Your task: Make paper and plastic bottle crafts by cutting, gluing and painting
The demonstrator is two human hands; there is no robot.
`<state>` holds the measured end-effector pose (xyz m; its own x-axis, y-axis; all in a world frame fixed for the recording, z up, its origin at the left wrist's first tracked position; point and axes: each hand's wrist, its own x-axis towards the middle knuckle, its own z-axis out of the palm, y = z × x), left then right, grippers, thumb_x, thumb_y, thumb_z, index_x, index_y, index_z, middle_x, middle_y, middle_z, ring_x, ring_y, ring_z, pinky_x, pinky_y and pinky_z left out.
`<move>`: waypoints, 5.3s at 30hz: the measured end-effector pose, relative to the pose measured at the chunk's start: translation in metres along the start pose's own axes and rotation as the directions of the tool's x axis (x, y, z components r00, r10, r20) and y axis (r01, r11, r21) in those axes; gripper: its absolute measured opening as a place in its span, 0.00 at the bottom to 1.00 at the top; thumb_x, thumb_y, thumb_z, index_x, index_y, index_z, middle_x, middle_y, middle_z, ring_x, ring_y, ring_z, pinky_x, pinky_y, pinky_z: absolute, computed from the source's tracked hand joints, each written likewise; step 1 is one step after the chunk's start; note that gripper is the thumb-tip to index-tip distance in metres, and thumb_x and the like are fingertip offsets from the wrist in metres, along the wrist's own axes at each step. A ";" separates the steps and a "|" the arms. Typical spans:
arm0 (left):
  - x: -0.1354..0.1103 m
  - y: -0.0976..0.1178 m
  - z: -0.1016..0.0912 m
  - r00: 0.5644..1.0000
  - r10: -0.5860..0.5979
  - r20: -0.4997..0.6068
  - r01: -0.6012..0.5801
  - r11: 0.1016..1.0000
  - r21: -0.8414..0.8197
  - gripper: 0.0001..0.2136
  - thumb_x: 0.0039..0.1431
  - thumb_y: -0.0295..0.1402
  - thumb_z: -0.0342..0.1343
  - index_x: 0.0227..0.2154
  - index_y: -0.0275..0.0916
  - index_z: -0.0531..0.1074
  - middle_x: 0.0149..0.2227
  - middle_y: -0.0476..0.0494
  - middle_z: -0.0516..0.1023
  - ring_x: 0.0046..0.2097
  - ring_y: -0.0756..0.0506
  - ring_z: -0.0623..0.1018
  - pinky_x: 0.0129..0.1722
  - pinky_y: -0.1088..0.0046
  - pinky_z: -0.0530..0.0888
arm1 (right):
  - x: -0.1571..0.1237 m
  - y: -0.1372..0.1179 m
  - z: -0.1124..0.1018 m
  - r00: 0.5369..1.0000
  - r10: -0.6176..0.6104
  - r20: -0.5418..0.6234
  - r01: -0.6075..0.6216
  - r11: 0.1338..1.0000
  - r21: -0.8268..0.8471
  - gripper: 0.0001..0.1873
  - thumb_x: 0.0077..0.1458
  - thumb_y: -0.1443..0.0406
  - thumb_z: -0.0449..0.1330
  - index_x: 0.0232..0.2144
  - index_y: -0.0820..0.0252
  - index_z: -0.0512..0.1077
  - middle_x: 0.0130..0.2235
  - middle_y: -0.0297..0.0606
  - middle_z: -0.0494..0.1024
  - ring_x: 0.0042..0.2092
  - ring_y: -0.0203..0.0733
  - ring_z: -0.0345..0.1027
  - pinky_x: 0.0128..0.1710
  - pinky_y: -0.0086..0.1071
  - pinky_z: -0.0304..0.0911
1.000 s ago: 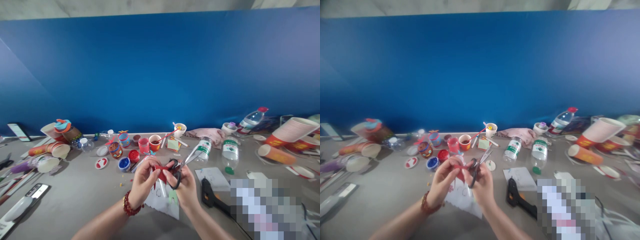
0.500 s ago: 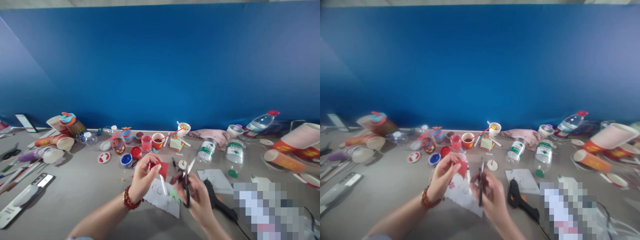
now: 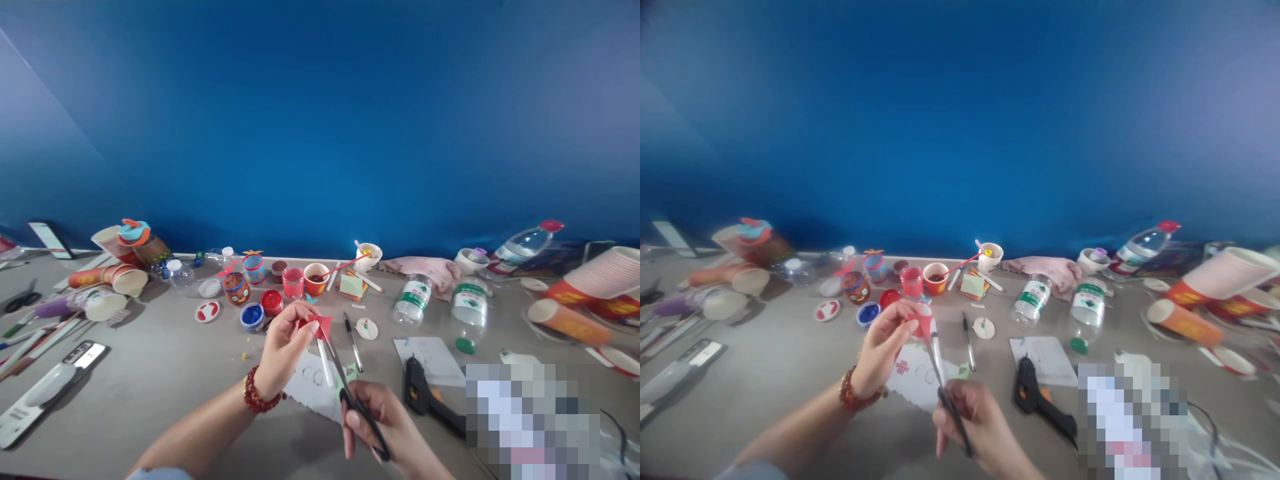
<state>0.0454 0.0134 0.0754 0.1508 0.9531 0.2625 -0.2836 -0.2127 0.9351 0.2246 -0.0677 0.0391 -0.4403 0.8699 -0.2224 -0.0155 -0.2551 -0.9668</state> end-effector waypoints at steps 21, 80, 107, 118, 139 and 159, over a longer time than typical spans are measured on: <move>0.001 -0.001 0.000 0.998 -0.055 0.004 0.055 0.987 -0.151 0.03 0.58 0.30 0.59 0.32 0.39 0.71 0.39 0.45 0.74 0.39 0.47 0.72 0.39 0.73 0.69 | 0.002 -0.001 -0.002 0.999 -0.031 0.016 0.030 0.998 0.063 0.27 0.48 0.43 0.64 0.25 0.60 0.64 0.19 0.32 0.73 0.14 0.26 0.53 0.16 0.23 0.45; -0.002 0.003 0.001 0.990 -0.086 0.114 0.094 0.993 -0.068 0.05 0.59 0.33 0.58 0.31 0.37 0.71 0.33 0.44 0.72 0.34 0.48 0.70 0.36 0.72 0.68 | 0.004 -0.011 -0.007 0.987 0.125 -0.102 -0.137 0.983 -0.119 0.29 0.43 0.42 0.64 0.19 0.59 0.60 0.14 0.34 0.72 0.10 0.25 0.49 0.09 0.21 0.40; -0.001 0.003 0.000 0.989 -0.084 0.122 0.089 0.996 -0.032 0.06 0.60 0.32 0.57 0.30 0.36 0.71 0.31 0.45 0.71 0.34 0.48 0.70 0.35 0.72 0.67 | 0.007 -0.003 -0.006 0.984 0.014 -0.178 -0.037 0.991 -0.126 0.32 0.39 0.43 0.68 0.15 0.55 0.53 0.11 0.26 0.61 0.13 0.32 0.61 0.13 0.23 0.44; 0.000 0.003 0.001 0.989 -0.090 0.115 0.097 0.994 -0.051 0.05 0.60 0.32 0.57 0.30 0.36 0.71 0.31 0.46 0.72 0.33 0.50 0.69 0.35 0.75 0.67 | 0.007 0.002 -0.007 0.986 0.002 -0.169 -0.026 0.989 -0.144 0.33 0.39 0.39 0.65 0.15 0.55 0.53 0.11 0.27 0.62 0.13 0.31 0.59 0.13 0.23 0.46; 0.000 0.004 -0.001 0.987 -0.088 0.132 0.097 0.993 -0.061 0.04 0.59 0.31 0.58 0.30 0.36 0.71 0.33 0.45 0.71 0.35 0.49 0.69 0.36 0.74 0.66 | 0.003 -0.013 -0.003 0.992 0.104 -0.075 -0.111 0.989 -0.101 0.31 0.40 0.38 0.63 0.20 0.58 0.62 0.15 0.35 0.73 0.12 0.27 0.51 0.11 0.22 0.43; -0.002 0.005 -0.002 0.969 -0.148 0.197 0.147 0.989 0.018 0.07 0.60 0.36 0.58 0.32 0.36 0.72 0.34 0.44 0.73 0.34 0.49 0.70 0.34 0.75 0.68 | 0.004 -0.004 -0.011 0.996 0.079 -0.039 -0.082 0.992 -0.095 0.34 0.40 0.35 0.61 0.20 0.59 0.63 0.15 0.36 0.73 0.11 0.26 0.50 0.10 0.21 0.44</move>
<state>0.0417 0.0111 0.0789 0.3743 0.9129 0.1629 -0.2412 -0.0738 0.9677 0.2328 -0.0587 0.0409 -0.4043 0.8630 -0.3028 0.1063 -0.2845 -0.9528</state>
